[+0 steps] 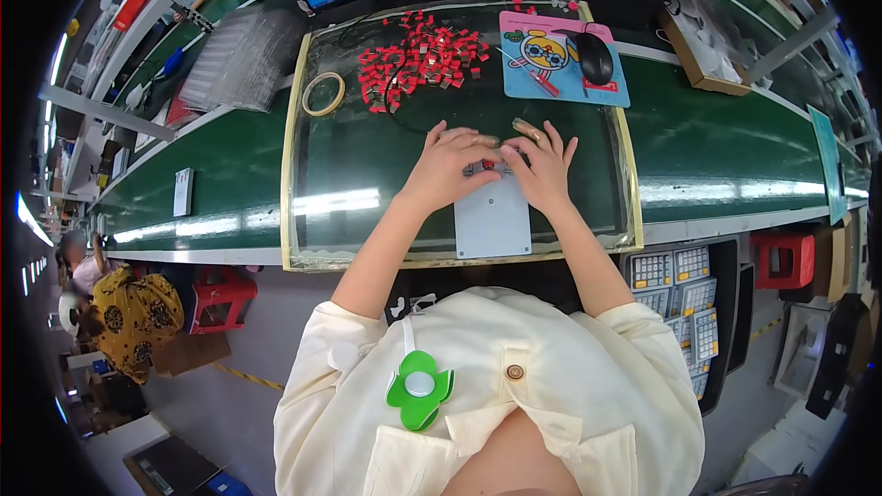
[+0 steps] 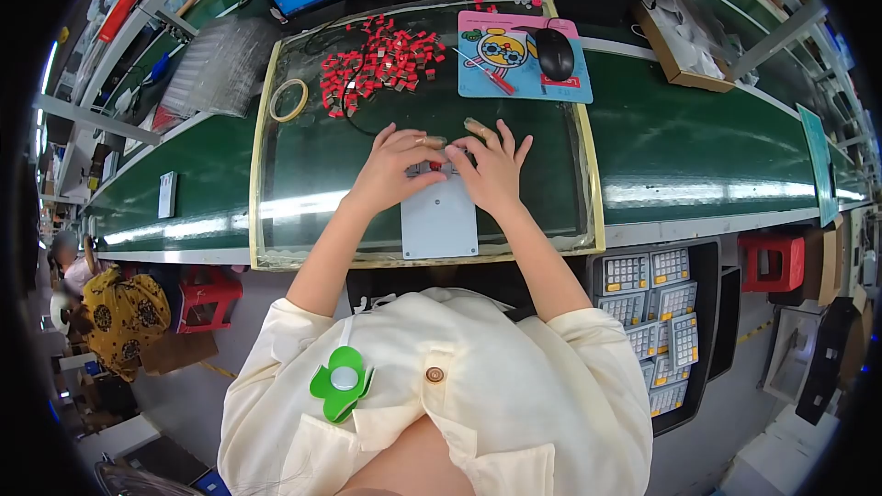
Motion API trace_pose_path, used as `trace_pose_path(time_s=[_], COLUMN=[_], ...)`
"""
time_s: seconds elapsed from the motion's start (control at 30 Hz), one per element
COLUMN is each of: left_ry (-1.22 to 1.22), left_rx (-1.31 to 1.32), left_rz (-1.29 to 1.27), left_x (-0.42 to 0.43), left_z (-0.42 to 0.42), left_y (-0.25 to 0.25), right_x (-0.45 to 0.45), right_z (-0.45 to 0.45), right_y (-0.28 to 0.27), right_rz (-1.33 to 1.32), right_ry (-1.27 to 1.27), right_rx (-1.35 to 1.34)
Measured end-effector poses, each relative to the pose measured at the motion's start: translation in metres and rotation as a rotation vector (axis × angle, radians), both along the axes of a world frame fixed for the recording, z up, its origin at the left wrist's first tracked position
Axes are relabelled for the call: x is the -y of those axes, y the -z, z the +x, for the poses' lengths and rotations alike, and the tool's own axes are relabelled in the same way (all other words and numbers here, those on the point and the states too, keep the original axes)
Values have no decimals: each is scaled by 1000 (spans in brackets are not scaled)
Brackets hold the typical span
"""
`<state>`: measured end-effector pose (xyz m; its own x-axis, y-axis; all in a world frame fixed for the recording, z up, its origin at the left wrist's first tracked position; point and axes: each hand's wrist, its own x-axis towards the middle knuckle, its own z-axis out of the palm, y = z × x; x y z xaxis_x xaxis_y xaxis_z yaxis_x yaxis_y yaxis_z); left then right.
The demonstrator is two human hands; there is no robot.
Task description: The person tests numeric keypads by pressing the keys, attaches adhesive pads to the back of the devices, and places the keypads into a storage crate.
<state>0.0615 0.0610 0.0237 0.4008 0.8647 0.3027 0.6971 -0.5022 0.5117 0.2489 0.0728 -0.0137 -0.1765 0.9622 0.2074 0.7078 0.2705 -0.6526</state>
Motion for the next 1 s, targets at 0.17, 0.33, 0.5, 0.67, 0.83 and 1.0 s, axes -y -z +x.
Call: trace_pose_path(time_s=[0.17,0.33,0.5,0.67,0.83,1.0], left_ry=[-5,-24,-24,-46,-45,-54], left_rx=[61,-127,-309,-286,-403,-370], left_rz=[-29,204,295,168,218,184], left_x=[3,12,21,25,36,32], left_z=[-2,-4,0,-6,-4,-7], left_y=[7,12,-4,-3,-9,5], right_x=[-16,29,65,74,76,71], right_z=[12,50,57,57,55,46], right_y=[-17,-164,-270,-297,-302,-302], right_rz=[14,-243,-157,-111,-79,-45], right_ry=[-56,-500,-1437,-1504,-1447,-1367], right_rx=[-554,-950,-998,-876,-803,-703])
